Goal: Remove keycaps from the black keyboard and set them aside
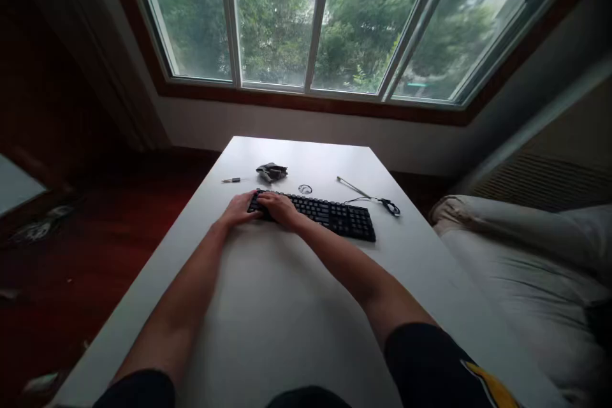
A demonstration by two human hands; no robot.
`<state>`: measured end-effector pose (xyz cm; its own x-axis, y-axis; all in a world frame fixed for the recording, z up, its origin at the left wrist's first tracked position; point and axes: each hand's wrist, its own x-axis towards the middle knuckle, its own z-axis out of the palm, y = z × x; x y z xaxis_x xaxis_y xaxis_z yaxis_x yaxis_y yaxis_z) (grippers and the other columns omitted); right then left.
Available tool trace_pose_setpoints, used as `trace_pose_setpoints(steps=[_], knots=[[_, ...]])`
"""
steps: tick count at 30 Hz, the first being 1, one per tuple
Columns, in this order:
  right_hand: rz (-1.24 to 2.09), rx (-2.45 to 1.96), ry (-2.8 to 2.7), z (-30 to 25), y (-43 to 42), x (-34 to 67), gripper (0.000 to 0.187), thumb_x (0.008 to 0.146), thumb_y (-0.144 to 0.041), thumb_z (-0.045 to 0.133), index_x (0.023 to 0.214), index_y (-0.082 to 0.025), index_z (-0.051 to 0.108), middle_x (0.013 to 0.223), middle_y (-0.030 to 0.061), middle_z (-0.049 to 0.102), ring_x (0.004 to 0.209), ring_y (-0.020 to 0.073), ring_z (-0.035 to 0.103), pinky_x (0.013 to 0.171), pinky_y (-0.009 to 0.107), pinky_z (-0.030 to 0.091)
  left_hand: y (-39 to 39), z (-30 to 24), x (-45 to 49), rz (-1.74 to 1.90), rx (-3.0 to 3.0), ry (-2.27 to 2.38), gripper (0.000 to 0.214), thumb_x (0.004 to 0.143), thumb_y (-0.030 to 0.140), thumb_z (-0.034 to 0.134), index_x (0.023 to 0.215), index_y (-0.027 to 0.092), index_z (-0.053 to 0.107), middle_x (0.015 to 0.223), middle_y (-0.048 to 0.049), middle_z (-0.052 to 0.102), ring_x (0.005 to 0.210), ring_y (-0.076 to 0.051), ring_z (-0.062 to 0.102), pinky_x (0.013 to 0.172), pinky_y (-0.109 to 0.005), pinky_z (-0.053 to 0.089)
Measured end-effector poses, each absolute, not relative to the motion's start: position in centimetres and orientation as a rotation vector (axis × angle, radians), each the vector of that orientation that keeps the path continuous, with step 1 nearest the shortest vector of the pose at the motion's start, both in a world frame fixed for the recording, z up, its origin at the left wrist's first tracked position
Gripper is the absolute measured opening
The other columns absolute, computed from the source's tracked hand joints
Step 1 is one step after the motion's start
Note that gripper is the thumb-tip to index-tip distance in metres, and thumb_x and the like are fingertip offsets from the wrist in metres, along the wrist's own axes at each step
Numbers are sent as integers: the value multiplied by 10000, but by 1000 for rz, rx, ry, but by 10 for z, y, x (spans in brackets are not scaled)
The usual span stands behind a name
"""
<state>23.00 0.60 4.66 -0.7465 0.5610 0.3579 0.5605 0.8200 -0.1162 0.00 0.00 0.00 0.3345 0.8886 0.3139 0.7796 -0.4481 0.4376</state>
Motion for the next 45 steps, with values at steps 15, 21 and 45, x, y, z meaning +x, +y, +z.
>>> trace_pose_setpoints(steps=[15,21,45], knots=[[-199,-1098,-2536,49,-49,464,506,879,17,496,1257,-242,712,1367,55,676,1248,239,652,1043,396,561,-11,13,4,725,2379,1531,856,819,686,653,1521,230,475,1504,-114,549,1377,-349,495,1178,-493,353],[-331,-1336,-2368,41,-60,543,464,864,-10,498,1194,-229,738,1299,61,710,1154,238,693,978,373,584,-9,12,3,750,2364,1515,826,827,682,645,1503,229,503,1501,-106,554,1380,-348,492,1182,-490,353],[110,-851,-2535,41,-8,204,365,927,-124,630,1267,-236,698,1409,78,636,1287,239,589,1069,364,484,-9,17,4,723,2395,1453,923,734,611,759,1516,206,481,1525,-128,528,1395,-350,490,1192,-486,352]])
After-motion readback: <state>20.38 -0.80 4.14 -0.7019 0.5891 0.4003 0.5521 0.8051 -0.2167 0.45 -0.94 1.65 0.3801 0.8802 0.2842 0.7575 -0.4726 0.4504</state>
